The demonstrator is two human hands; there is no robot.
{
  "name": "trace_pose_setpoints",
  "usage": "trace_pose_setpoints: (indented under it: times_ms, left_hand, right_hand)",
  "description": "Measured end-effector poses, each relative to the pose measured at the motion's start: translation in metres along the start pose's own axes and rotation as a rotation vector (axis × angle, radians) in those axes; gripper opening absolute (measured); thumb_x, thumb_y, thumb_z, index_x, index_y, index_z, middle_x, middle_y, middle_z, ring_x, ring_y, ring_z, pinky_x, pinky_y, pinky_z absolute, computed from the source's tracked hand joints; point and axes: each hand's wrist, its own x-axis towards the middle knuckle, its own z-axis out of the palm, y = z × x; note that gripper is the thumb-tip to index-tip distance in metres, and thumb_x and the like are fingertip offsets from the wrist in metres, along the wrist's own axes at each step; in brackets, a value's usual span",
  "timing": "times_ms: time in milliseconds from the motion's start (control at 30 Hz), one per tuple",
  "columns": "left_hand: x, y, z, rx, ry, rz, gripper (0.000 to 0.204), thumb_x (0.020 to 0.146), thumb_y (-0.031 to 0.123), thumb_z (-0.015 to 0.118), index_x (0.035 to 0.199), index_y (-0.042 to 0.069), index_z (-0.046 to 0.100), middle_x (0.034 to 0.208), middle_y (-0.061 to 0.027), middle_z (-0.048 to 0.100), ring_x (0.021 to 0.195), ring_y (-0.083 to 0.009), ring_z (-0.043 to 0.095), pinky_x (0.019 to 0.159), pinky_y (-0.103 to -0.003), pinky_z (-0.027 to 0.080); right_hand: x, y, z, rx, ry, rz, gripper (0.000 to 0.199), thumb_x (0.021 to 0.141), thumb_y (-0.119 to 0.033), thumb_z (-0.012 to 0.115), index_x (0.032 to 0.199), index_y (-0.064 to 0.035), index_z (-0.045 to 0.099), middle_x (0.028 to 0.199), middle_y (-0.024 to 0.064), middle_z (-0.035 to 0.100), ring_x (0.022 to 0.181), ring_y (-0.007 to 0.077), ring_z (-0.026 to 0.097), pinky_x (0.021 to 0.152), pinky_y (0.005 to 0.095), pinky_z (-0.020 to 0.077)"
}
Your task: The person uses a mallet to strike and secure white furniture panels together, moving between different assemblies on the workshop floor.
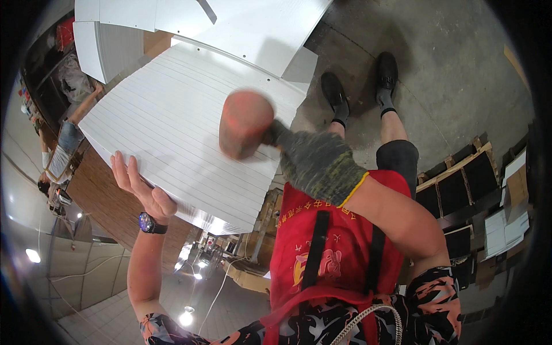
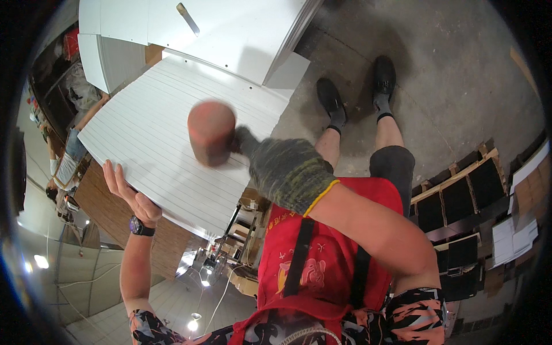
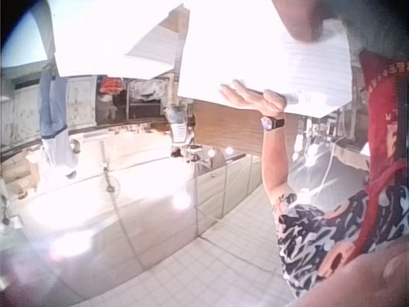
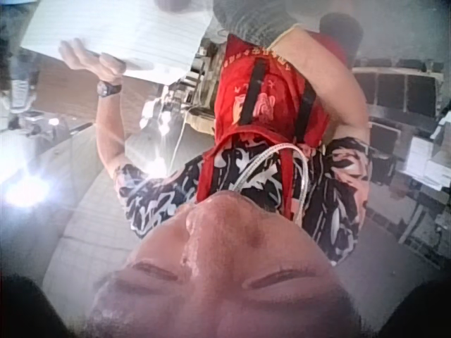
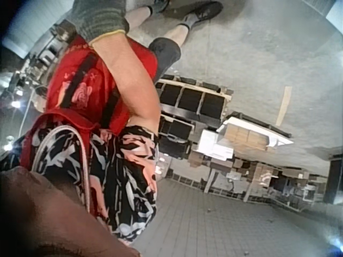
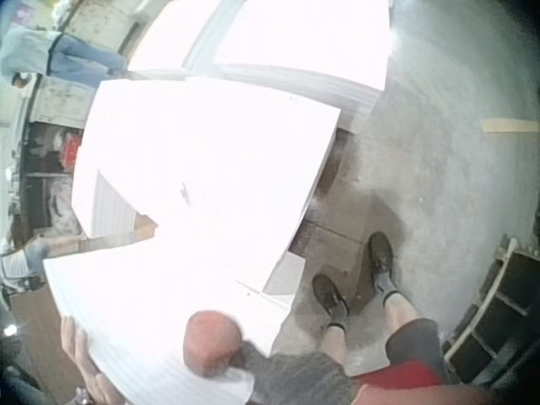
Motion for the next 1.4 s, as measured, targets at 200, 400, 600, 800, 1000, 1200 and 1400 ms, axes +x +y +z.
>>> trace_pose_setpoints:
  times_ms: [200, 400, 600, 800, 1000, 1200, 1400]
  left_hand:
    - [-0.003, -0.003, 0.002, -0.049, 0.043, 0.001, 0.067, 0.094, 0.048, 0.025, 0.139, -0.001, 0.034, 0.149, -0.0248, 0.021, 0.139, -0.0399, 0.018, 0.112, -0.057, 0.014]
    - [-0.001, -0.002, 0.001, 0.002, 0.003, 0.001, 0.069, 0.095, 0.052, 0.020, 0.142, 0.002, 0.031, 0.150, -0.0241, 0.017, 0.140, -0.0415, 0.016, 0.112, -0.057, 0.016]
    - [-0.002, -0.003, 0.001, -0.006, 0.042, 0.007, 0.068, 0.093, 0.049, 0.025, 0.137, -0.002, 0.036, 0.147, -0.0263, 0.024, 0.138, -0.0424, 0.018, 0.111, -0.059, 0.014]
    - [-0.003, -0.003, 0.003, -0.019, 0.045, 0.018, 0.067, 0.093, 0.049, 0.025, 0.135, -0.002, 0.038, 0.147, -0.0258, 0.024, 0.138, -0.0429, 0.018, 0.110, -0.058, 0.015]
    - [-0.002, -0.002, 0.002, -0.026, 0.045, 0.015, 0.067, 0.093, 0.050, 0.025, 0.135, -0.001, 0.038, 0.147, -0.0261, 0.024, 0.138, -0.0436, 0.018, 0.110, -0.058, 0.015]
    - [-0.005, -0.004, 0.002, -0.015, 0.051, 0.015, 0.067, 0.093, 0.049, 0.025, 0.135, -0.002, 0.038, 0.147, -0.0262, 0.024, 0.138, -0.0436, 0.018, 0.110, -0.058, 0.015]
    - [-0.002, -0.002, 0.000, 0.014, 0.011, 0.018, 0.068, 0.096, 0.050, 0.020, 0.139, 0.000, 0.034, 0.149, -0.0250, 0.020, 0.140, -0.0422, 0.018, 0.111, -0.058, 0.015]
  right_hand:
    - [0.019, 0.001, -0.008, 0.137, 0.109, 0.022, 0.051, 0.080, -0.019, 0.055, 0.129, -0.0039, 0.050, 0.068, 0.0133, 0.063, 0.056, 0.0275, 0.063, 0.048, 0.0409, 0.0492]
    - [0.018, -0.012, -0.017, 0.000, 0.012, -0.092, 0.027, 0.079, -0.020, 0.056, 0.099, -0.0040, 0.063, 0.067, 0.0143, 0.062, 0.056, 0.0265, 0.063, 0.050, 0.0403, 0.0497]
    - [0.036, 0.022, 0.001, 0.076, 0.134, 0.109, 0.044, 0.082, -0.025, 0.053, 0.122, -0.0056, 0.054, 0.076, 0.0125, 0.066, 0.065, 0.0288, 0.065, 0.056, 0.0432, 0.0504]
    - [0.027, 0.019, 0.009, 0.047, -0.127, 0.093, 0.050, 0.085, -0.024, 0.051, 0.131, -0.0055, 0.048, 0.076, 0.0168, 0.066, 0.065, 0.0293, 0.066, 0.058, 0.0436, 0.0509]
    - [0.038, 0.023, 0.012, 0.144, 0.061, 0.237, 0.045, 0.083, -0.022, 0.057, 0.126, -0.0102, 0.052, 0.077, 0.0183, 0.064, 0.068, 0.0371, 0.063, 0.062, 0.0486, 0.0492]
    - [0.033, 0.026, 0.010, 0.052, -0.128, 0.201, 0.041, 0.084, -0.024, 0.055, 0.124, -0.0116, 0.053, 0.079, 0.0175, 0.065, 0.071, 0.0387, 0.063, 0.064, 0.0506, 0.0495]
    - [0.032, 0.052, 0.012, 0.052, 0.126, 0.345, 0.041, 0.083, -0.026, 0.058, 0.119, -0.0058, 0.053, 0.078, 0.0206, 0.065, 0.076, 0.0390, 0.064, 0.066, 0.0506, 0.0502]
